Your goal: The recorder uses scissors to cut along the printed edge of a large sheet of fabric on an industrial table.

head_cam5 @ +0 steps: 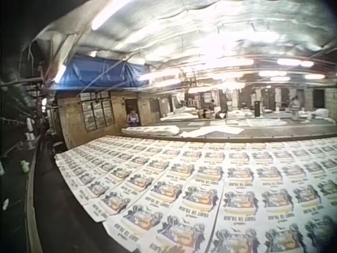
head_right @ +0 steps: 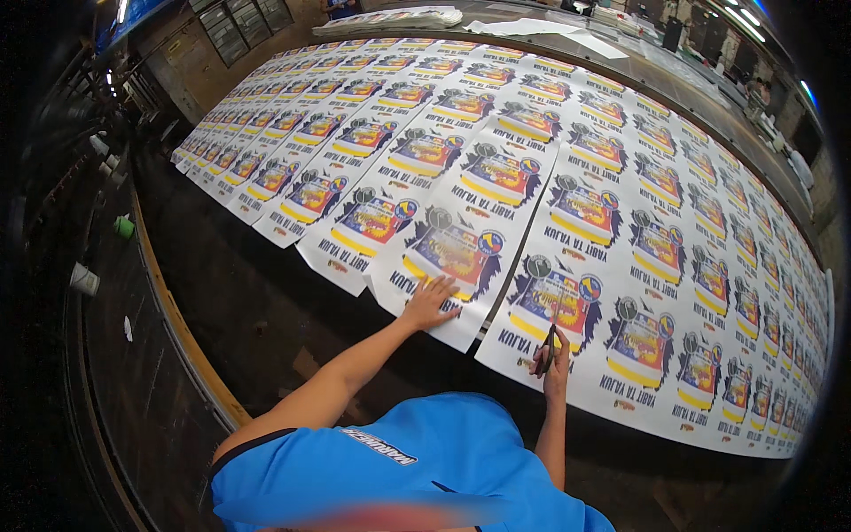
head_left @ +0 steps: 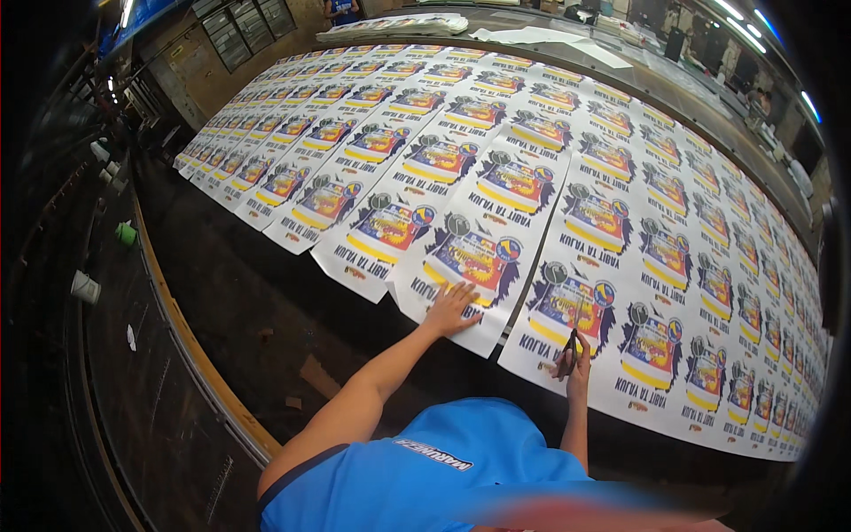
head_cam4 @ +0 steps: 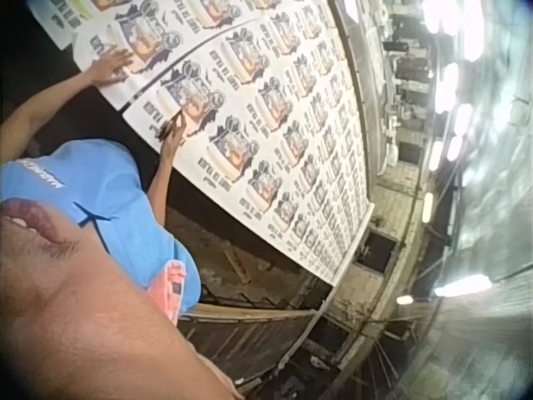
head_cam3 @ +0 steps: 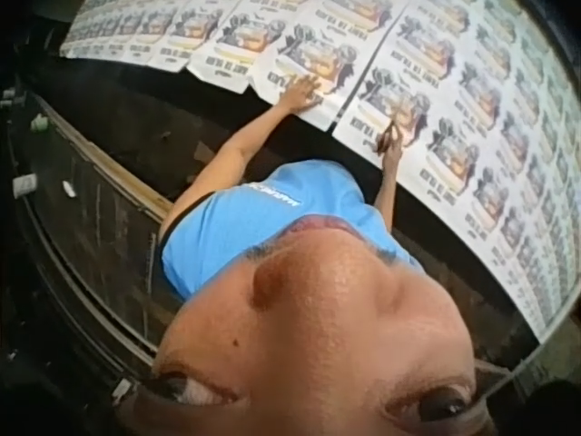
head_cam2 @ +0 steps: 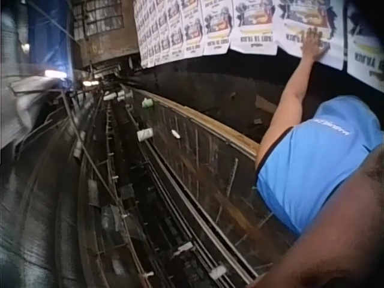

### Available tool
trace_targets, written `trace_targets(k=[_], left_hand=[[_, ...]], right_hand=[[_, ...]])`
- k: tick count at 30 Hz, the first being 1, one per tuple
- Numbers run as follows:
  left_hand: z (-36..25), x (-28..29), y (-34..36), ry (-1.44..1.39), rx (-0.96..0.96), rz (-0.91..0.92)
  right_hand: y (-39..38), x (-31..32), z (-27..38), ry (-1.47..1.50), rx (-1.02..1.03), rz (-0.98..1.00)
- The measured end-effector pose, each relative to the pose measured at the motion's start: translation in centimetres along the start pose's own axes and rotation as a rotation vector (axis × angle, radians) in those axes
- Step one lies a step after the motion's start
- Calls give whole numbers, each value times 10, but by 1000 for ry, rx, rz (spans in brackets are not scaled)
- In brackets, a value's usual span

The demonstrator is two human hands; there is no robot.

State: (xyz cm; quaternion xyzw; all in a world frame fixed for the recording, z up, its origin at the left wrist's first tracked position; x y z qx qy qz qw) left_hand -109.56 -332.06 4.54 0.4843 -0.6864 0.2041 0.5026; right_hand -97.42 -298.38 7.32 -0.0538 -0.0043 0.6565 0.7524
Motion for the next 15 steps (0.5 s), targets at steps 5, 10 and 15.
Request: trace_targets(k=[5,10,15], left_hand=[[-10,-7,-10,-28,119,51],[-77,-29,-38,-80,137,-3],[-175,-46,-48,-261,-73,-4]], right_hand=[[-67,35,12,-113,-52,46],[-131,72,13,-55,-100,-96],[-177,75,-1,-99,-190,-79]])
Point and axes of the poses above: each hand's wrist, its own y-axis towards the middle knuckle, its own x-axis out of the back of the hand, z = x × y, the point moved 7 cm from there along y, towards the middle knuckle, and after that the axes turned 6 degrees about -y, right-handed, at the moved point
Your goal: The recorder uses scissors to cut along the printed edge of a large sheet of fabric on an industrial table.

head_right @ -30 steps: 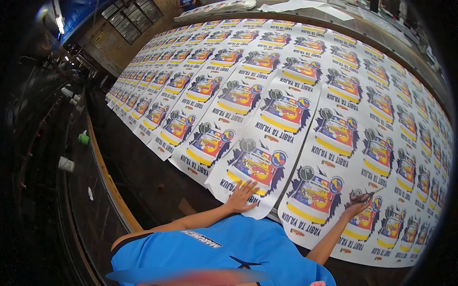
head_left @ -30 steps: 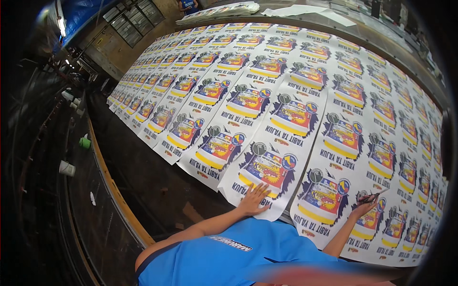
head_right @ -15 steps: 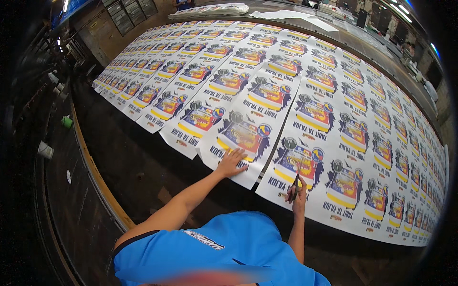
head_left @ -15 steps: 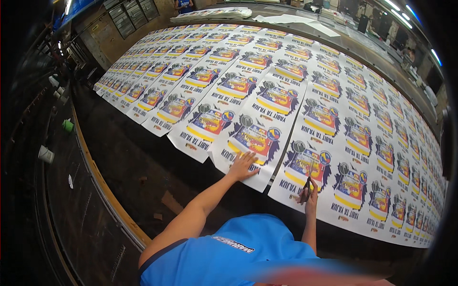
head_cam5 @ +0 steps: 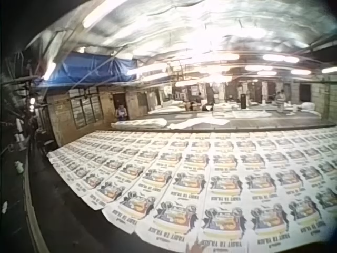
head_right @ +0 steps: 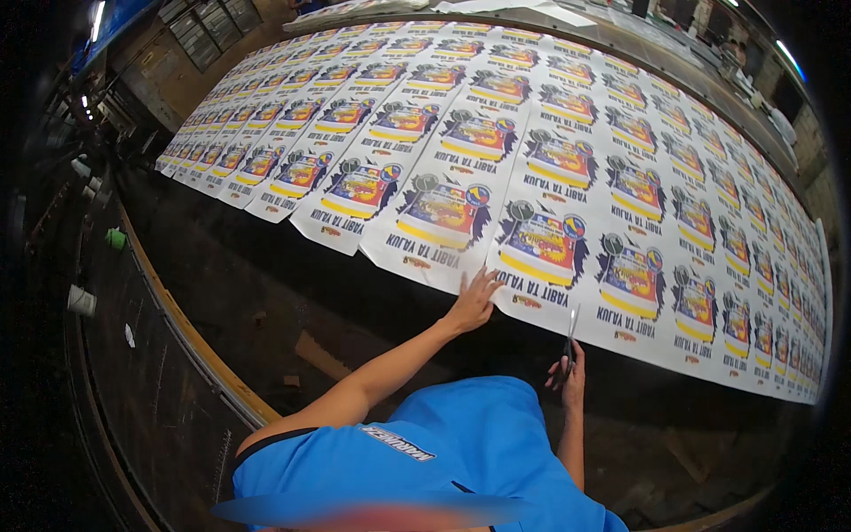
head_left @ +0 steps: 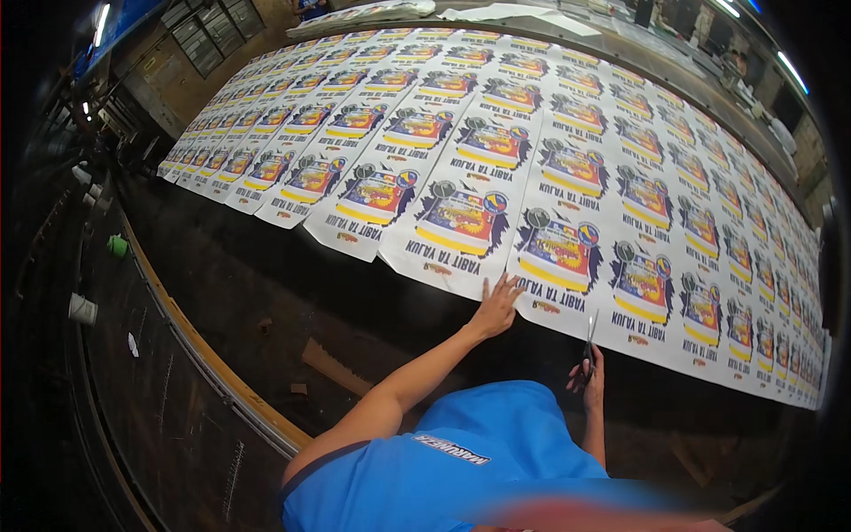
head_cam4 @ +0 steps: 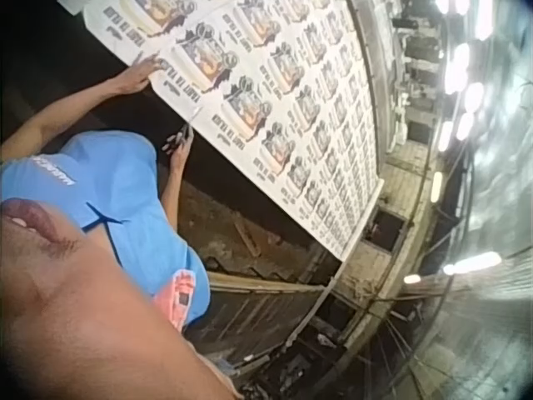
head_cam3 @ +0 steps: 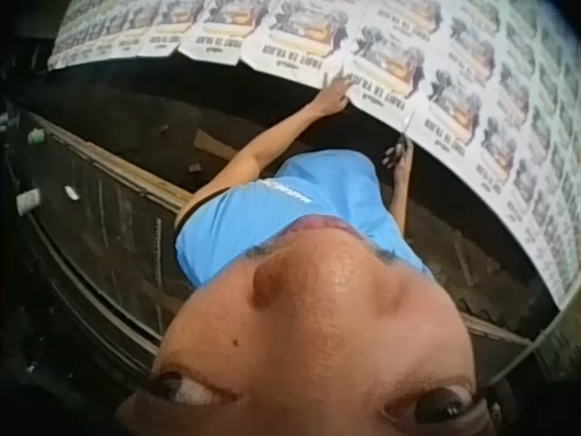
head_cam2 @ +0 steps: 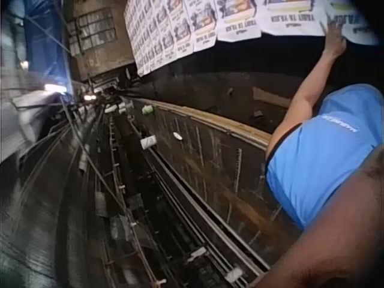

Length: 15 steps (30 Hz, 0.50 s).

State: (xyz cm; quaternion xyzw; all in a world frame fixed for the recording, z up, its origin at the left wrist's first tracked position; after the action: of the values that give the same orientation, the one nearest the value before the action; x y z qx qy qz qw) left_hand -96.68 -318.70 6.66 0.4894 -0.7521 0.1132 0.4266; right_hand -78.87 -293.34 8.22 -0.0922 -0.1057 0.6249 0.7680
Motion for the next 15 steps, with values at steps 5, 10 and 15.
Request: trace_targets(k=[5,10,15], left_hand=[[-75,-18,28,39,-123,169],[-122,-92,41,155,-280,442],[-135,-156,61,253,-327,554]], right_hand=[[-29,8,-25,43,-69,89],[-54,34,-17,69,-150,101],[-59,69,-36,-100,-148,81]])
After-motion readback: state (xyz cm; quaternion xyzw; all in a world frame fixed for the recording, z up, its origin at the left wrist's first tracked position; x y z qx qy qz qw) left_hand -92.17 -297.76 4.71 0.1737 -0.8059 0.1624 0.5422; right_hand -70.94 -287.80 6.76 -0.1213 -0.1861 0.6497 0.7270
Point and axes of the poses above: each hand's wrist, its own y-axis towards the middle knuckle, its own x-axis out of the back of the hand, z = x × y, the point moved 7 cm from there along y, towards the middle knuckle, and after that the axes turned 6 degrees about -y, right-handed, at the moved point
